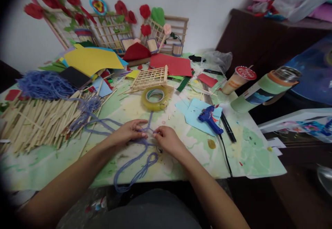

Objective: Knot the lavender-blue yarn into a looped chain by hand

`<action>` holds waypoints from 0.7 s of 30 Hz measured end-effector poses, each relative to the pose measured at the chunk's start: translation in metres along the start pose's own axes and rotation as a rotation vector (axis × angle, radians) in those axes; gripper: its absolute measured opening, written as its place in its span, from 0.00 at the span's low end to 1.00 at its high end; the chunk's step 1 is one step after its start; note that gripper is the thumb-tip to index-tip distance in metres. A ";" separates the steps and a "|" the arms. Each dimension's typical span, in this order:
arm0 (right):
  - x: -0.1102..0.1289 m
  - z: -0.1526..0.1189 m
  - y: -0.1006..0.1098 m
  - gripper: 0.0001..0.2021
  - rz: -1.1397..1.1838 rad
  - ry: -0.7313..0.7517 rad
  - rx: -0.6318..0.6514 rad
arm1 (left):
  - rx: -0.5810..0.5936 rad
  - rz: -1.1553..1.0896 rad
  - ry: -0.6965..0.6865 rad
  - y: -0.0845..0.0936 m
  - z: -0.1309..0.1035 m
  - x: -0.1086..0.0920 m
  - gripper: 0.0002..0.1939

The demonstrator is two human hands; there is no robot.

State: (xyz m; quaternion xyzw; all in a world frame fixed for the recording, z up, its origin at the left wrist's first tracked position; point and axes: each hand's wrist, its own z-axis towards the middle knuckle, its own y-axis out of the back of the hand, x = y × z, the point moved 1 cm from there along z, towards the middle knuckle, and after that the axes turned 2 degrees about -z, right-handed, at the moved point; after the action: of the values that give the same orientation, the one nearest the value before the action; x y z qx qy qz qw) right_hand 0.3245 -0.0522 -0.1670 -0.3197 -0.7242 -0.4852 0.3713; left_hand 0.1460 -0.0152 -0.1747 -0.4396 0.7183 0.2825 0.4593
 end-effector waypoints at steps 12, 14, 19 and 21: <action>0.009 -0.032 0.024 0.08 -0.406 0.070 0.058 | 0.142 -0.116 0.125 -0.003 -0.004 -0.003 0.20; 0.011 -0.031 0.019 0.08 -0.402 0.087 0.099 | 0.156 -0.090 0.092 -0.002 -0.004 -0.003 0.17; 0.018 -0.037 0.017 0.09 -0.346 0.125 0.118 | 0.057 -0.099 0.049 -0.001 0.000 -0.001 0.13; 0.021 -0.042 0.025 0.09 -0.312 0.141 0.128 | 0.025 -0.114 0.059 -0.001 0.001 0.000 0.13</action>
State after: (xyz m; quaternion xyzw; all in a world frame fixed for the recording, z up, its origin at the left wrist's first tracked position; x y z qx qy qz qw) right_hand 0.3443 -0.0815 -0.1270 -0.1444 -0.7666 -0.5110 0.3610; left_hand 0.1477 -0.0150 -0.1746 -0.4825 0.7088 0.2336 0.4585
